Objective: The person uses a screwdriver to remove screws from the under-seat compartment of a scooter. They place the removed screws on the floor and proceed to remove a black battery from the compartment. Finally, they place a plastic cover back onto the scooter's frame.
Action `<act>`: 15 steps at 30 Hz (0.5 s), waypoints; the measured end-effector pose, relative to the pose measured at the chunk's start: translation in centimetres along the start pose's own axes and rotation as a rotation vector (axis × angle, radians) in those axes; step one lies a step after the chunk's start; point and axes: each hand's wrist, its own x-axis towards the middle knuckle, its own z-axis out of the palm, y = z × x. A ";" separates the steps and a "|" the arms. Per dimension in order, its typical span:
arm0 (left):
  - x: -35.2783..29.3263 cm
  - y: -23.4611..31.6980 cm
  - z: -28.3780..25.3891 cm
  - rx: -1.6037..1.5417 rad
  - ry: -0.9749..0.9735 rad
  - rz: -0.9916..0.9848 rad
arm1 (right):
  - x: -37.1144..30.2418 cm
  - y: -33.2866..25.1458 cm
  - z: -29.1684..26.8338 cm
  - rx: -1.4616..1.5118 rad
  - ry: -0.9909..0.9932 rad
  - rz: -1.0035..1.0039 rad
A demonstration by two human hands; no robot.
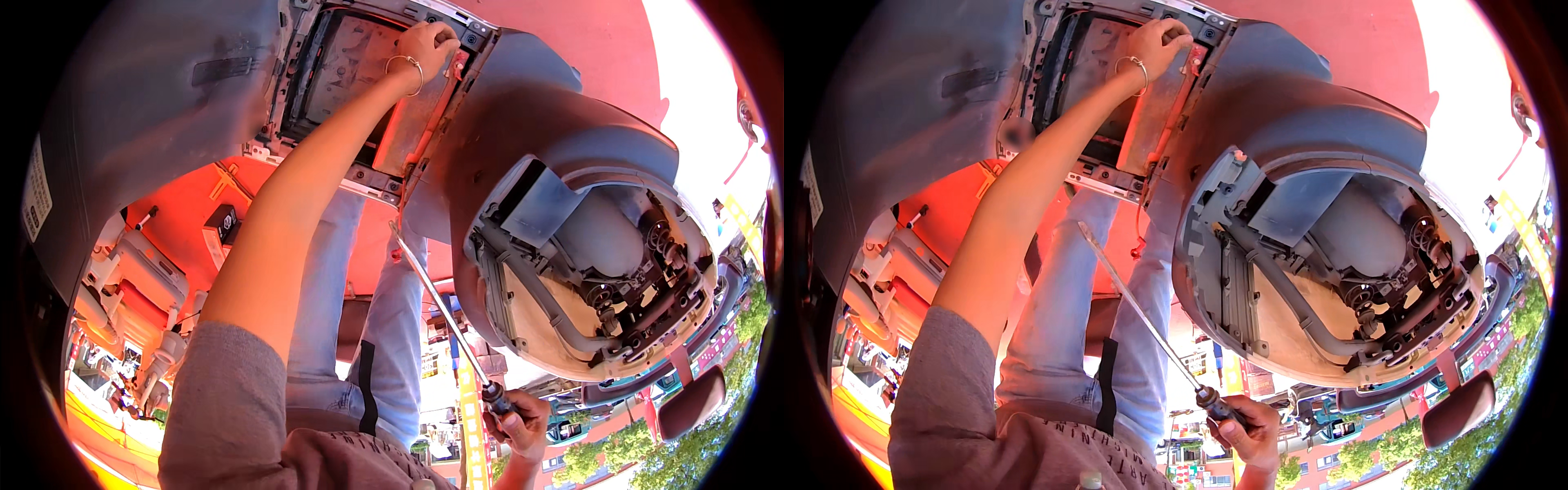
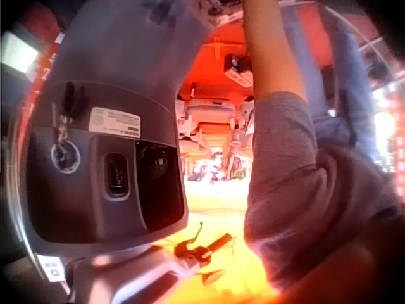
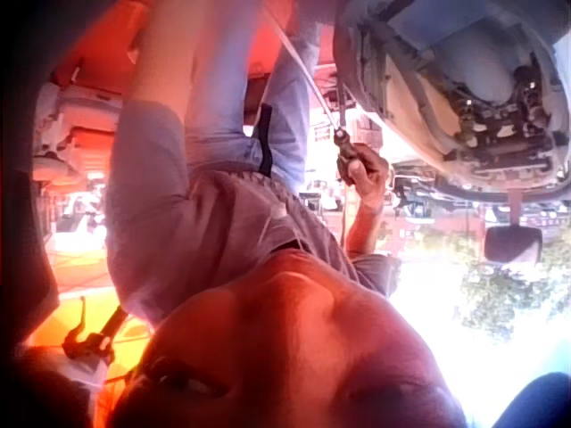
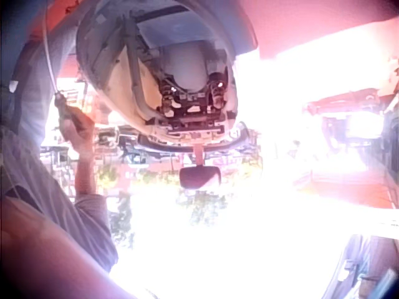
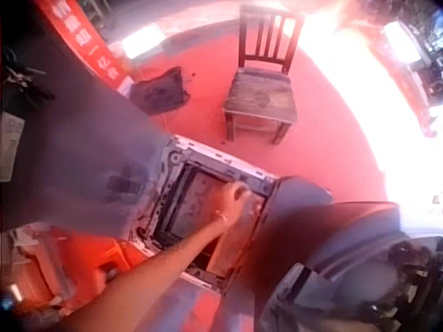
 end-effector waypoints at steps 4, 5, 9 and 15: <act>-8.6 -1.9 -4.0 -0.387 0.406 -0.249 | 3.8 6.0 5.1 0.135 0.043 0.005; -11.7 -1.8 -5.4 -0.411 0.347 -0.326 | 5.3 7.0 6.6 0.105 0.098 -0.021; -26.0 -6.4 -10.2 -0.401 0.210 -0.587 | 11.0 10.9 9.1 -0.034 0.095 -0.085; -43.3 -17.4 -13.1 -0.066 0.101 -0.711 | 15.6 16.7 9.2 -0.721 0.048 -0.269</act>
